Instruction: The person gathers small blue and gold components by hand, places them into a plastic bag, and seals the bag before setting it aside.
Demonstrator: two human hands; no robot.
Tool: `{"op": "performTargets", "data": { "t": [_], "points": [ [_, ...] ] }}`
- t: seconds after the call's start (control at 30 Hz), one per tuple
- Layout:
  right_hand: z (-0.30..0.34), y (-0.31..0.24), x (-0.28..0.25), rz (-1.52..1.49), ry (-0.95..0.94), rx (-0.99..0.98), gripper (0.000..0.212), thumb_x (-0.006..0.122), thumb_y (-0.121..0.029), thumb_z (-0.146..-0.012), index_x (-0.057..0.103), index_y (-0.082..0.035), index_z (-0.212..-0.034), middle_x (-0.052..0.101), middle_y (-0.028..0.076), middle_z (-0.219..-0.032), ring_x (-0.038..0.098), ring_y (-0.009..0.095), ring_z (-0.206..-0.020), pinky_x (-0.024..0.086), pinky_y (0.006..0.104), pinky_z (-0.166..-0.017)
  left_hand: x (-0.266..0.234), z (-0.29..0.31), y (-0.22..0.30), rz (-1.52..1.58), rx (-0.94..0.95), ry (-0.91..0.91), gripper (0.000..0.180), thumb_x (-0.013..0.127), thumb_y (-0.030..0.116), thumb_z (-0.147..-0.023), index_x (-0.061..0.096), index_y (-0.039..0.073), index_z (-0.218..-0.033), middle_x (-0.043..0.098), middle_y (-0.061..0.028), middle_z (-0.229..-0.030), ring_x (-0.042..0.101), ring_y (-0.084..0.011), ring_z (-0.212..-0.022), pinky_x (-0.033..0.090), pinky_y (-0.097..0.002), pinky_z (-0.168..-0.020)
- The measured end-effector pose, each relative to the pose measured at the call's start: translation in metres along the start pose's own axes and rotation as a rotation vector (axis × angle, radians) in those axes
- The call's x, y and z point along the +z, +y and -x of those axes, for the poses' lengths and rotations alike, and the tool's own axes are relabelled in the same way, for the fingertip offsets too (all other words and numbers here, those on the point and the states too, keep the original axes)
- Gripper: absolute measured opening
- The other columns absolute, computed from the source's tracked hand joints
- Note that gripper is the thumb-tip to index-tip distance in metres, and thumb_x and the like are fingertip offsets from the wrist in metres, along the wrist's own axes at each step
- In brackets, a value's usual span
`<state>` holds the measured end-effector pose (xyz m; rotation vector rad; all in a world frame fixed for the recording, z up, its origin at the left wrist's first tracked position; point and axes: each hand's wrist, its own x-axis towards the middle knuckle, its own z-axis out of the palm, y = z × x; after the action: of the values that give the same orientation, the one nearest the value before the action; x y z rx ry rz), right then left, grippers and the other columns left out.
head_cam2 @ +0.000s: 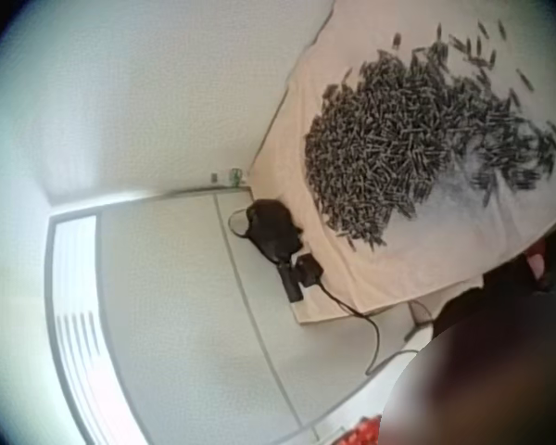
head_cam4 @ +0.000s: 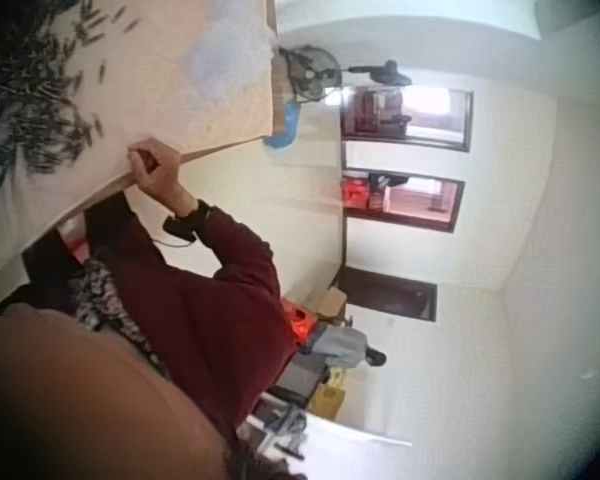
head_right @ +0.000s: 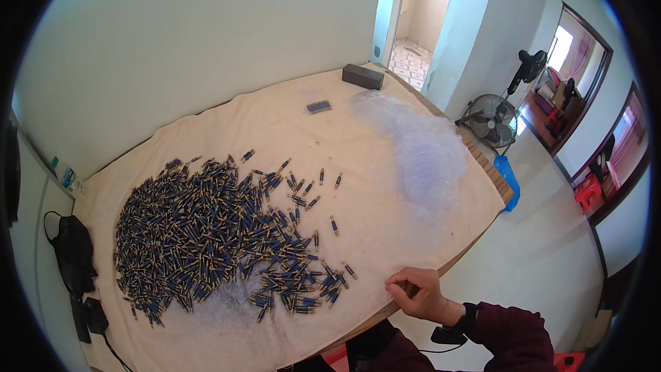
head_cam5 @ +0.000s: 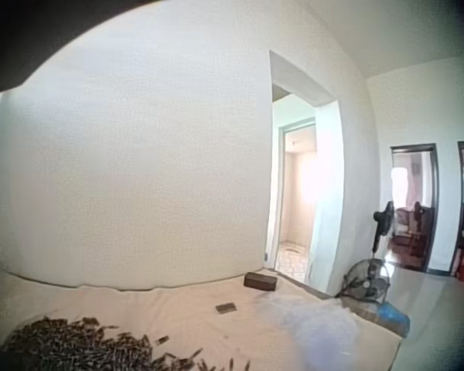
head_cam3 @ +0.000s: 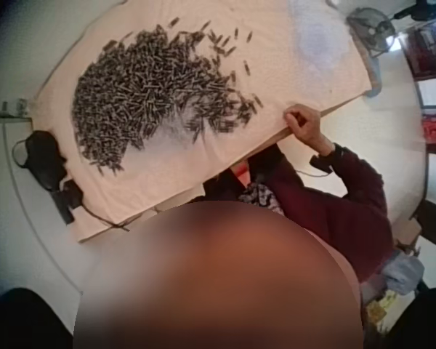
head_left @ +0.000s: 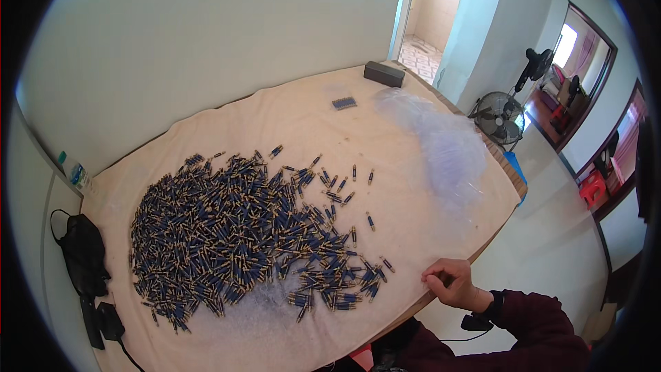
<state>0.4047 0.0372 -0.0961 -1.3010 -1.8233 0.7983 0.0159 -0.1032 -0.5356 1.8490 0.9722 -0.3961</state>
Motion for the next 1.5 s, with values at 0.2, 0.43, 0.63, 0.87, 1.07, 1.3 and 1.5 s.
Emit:
{"op": "performTargets", "data": {
  "t": [0.2, 0.43, 0.63, 0.87, 1.07, 1.3, 1.5],
  "points": [
    [0.000, 0.000, 0.002, 0.012, -0.017, 0.026, 0.007, 0.060, -0.002, -0.081, 0.065, 0.000, -0.077, 0.065, 0.002, -0.068, 0.054, 0.003, -0.053, 0.040, 0.0178, -0.047, -0.008, -0.026, 0.006, -0.029, 0.032, 0.080, 0.026, 0.054, 0.019, -0.086, 0.065, -0.003, -0.078, 0.066, -0.0197, -0.077, 0.065, -0.0329, -0.071, 0.051, -0.0450, -0.069],
    [-0.003, 0.000, -0.006, 0.079, -0.130, 0.115, 0.002, 0.066, -0.004, -0.080, 0.067, -0.002, -0.080, 0.065, 0.002, -0.066, 0.054, 0.003, -0.048, 0.039, 0.0181, -0.044, -0.031, -0.063, -0.020, -0.041, 0.063, 0.082, 0.026, 0.054, 0.020, -0.086, 0.066, -0.002, -0.079, 0.066, -0.0193, -0.078, 0.065, -0.0332, -0.071, 0.051, -0.0448, -0.069],
    [-0.008, -0.011, -0.005, 0.125, -0.160, 0.157, 0.003, 0.067, -0.004, -0.079, 0.066, -0.003, -0.077, 0.063, 0.002, -0.064, 0.055, 0.006, -0.049, 0.041, 0.0190, -0.044, -0.056, -0.090, -0.018, -0.044, 0.083, 0.096, 0.026, 0.055, 0.020, -0.086, 0.067, -0.002, -0.079, 0.066, -0.0189, -0.078, 0.065, -0.0334, -0.071, 0.051, -0.0446, -0.069],
    [-0.008, -0.011, -0.005, 0.160, -0.167, 0.094, 0.002, 0.068, -0.004, -0.078, 0.066, -0.003, -0.078, 0.062, 0.002, -0.063, 0.055, 0.007, -0.049, 0.042, 0.0193, -0.045, -0.096, -0.069, -0.010, -0.157, 0.053, 0.179, 0.026, 0.055, 0.020, -0.085, 0.068, -0.002, -0.080, 0.067, -0.0185, -0.078, 0.065, -0.0337, -0.071, 0.051, -0.0444, -0.068],
    [-0.006, -0.007, -0.004, 0.131, -0.122, 0.122, 0.002, 0.066, -0.004, -0.080, 0.066, -0.002, -0.080, 0.061, 0.000, -0.062, 0.054, 0.005, -0.050, 0.042, 0.0186, -0.047, -0.072, -0.042, -0.002, -0.209, 0.046, 0.189, 0.026, 0.055, 0.021, -0.085, 0.068, -0.001, -0.080, 0.067, -0.0181, -0.079, 0.065, -0.0339, -0.071, 0.051, -0.0442, -0.068],
    [-0.006, -0.015, -0.003, 0.096, -0.171, 0.233, 0.011, 0.064, -0.003, -0.081, 0.065, -0.001, -0.092, 0.062, 0.000, -0.064, 0.054, 0.003, -0.050, 0.044, 0.0187, -0.048, 0.010, -0.017, 0.029, -0.084, 0.064, 0.101, 0.026, 0.056, 0.021, -0.085, 0.069, -0.001, -0.081, 0.067, -0.0177, -0.079, 0.065, -0.0342, -0.071, 0.051, -0.0439, -0.068],
    [-0.021, -0.020, -0.005, 0.158, -0.297, 0.198, 0.020, 0.063, -0.002, -0.080, 0.062, 0.000, -0.100, 0.061, -0.001, -0.064, 0.056, 0.004, -0.051, 0.045, 0.0185, -0.049, 0.025, 0.002, 0.051, -0.038, 0.085, 0.032, 0.026, 0.056, 0.022, -0.084, 0.070, 0.000, -0.081, 0.068, -0.0174, -0.079, 0.065, -0.0344, -0.071, 0.051, -0.0437, -0.068]
  ]
}}
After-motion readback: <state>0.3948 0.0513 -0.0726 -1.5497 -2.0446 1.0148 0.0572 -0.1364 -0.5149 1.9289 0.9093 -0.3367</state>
